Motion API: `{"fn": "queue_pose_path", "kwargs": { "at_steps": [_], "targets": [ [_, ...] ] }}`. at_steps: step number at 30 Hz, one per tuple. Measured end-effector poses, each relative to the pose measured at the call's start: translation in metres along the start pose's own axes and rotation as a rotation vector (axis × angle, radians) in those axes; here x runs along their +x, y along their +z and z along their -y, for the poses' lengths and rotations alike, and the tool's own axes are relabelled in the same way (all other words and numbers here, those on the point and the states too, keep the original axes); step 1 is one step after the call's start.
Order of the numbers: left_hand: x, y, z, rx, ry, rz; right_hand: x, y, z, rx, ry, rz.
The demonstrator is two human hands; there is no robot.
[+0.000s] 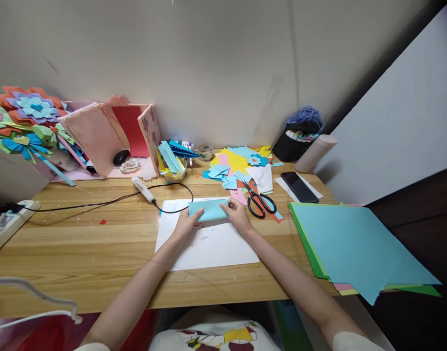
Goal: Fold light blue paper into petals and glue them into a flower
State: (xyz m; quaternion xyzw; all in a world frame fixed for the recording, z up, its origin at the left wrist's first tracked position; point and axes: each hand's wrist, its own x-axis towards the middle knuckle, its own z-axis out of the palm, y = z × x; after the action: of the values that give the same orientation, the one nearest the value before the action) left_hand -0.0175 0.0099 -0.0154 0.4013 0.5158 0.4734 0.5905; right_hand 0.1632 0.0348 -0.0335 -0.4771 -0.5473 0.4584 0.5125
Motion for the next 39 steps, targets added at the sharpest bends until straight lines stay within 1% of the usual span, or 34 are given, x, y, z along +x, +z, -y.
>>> {"fn": "queue_pose_path", "kwargs": {
  "at_steps": [5, 11, 15, 17, 21, 24, 27, 30, 39],
  "targets": [
    [-0.0006, -0.0010, 0.0028, 0.046, -0.004, -0.039, -0.0003, -0.0008, -0.0010, -0.039, -0.018, -0.001],
    [-0.0005, -0.0008, 0.0032, 0.119, 0.022, -0.068, -0.0019, -0.0010, -0.0005, -0.033, 0.003, -0.018],
    [-0.0009, 0.0007, 0.0024, 0.127, 0.020, -0.050, -0.0011, -0.0012, -0.0016, -0.013, -0.010, -0.027],
    [-0.0010, 0.0010, 0.0027, 0.142, 0.050, -0.052, -0.0010, -0.0009, -0.0017, -0.004, -0.004, -0.025],
    [-0.0015, 0.0007, 0.0025, 0.197, 0.116, -0.087, -0.0019, -0.0007, -0.0007, 0.061, 0.032, -0.054],
    [-0.0017, 0.0005, 0.0019, 0.209, 0.119, -0.101, -0.0020, -0.0019, 0.0005, 0.105, 0.089, -0.054],
    [-0.0013, 0.0004, 0.0016, 0.208, 0.114, -0.114, -0.0008, -0.0032, 0.0003, 0.087, 0.116, -0.048],
    [-0.0007, 0.0001, 0.0010, 0.192, 0.103, -0.113, 0.0004, -0.0037, -0.0012, 0.081, 0.113, -0.062],
    [0.0010, -0.0014, 0.0010, 0.210, 0.105, -0.088, 0.0020, -0.0060, -0.0058, 0.130, 0.119, -0.035]
  ]
}}
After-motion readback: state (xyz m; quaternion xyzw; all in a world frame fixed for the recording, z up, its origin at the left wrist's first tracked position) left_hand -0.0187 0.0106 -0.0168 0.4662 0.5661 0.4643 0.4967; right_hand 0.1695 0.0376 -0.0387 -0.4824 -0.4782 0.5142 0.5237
